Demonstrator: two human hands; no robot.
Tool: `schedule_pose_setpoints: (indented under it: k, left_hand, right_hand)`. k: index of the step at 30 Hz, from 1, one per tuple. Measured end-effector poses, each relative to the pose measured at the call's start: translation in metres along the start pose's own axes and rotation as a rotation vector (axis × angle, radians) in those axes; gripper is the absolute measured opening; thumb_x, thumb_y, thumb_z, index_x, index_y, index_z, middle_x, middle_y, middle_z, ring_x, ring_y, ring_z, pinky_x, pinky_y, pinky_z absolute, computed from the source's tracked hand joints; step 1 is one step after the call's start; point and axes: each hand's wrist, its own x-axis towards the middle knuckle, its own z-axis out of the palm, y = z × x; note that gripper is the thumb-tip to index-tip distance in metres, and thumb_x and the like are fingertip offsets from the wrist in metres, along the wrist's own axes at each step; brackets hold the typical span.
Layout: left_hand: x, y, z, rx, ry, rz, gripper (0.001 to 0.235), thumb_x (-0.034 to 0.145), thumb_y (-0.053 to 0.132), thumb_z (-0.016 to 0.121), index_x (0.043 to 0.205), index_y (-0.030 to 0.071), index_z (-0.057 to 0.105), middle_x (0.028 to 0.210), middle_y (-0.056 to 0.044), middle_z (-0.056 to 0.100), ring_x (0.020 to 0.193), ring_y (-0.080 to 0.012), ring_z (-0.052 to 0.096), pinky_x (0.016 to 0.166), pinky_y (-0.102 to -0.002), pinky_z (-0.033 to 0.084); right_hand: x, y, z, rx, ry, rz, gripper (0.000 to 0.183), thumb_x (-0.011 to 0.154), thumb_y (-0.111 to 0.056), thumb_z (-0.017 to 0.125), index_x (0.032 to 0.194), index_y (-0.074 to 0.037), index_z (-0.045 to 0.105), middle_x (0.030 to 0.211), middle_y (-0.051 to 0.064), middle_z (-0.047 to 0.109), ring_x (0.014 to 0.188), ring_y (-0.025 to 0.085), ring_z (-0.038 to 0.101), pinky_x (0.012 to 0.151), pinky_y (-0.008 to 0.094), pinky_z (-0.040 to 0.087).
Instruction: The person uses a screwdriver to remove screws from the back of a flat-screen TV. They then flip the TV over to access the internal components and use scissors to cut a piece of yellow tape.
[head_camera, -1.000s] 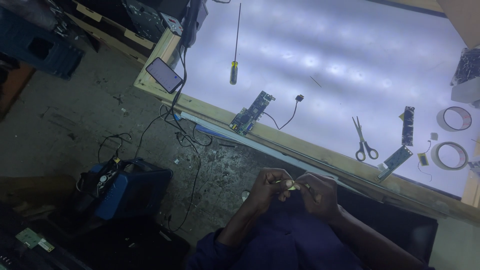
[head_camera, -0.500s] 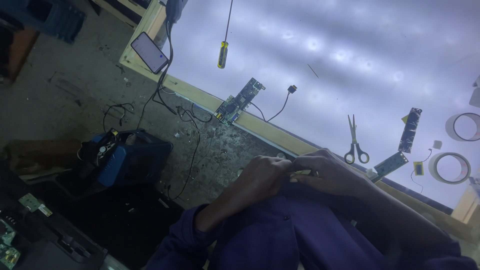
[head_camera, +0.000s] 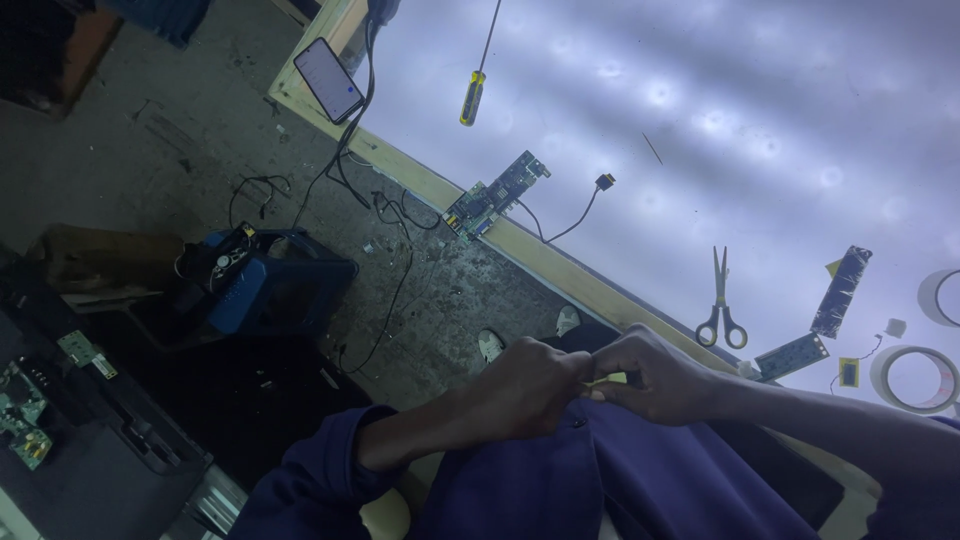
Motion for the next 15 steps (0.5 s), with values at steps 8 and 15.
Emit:
schedule_pose_setpoints:
  k: [8,15]
  left_hand:
    - [-0.014,0.020,0.013,0.218,-0.119,0.146,0.046,0.076,0.012,0.059,0.121,-0.001,0.053,0.069,-0.015,0.064,0.063,-0.0386,0.063,0.054,-0.051,0.045]
    - [-0.009,0.027,-0.029,-0.030,0.137,0.206,0.008,0.083,0.009,0.048,0.081,0.008,0.041,0.062,-0.011,0.052,0.055,-0.0357,0.052,0.054,-0.045,0.038]
  right_hand:
    - [-0.016,0.004,0.014,-0.012,-0.117,0.125,0.011,0.078,-0.009,0.069,0.069,-0.012,0.075,0.056,-0.005,0.070,0.047,0.006,0.057,0.045,0.024,0.046]
    - [-0.001,-0.040,-0.011,-0.188,0.021,-0.171,0.035,0.096,-0.024,0.054,0.065,-0.009,0.055,0.050,0.000,0.039,0.039,0.014,0.035,0.039,0.030,0.030]
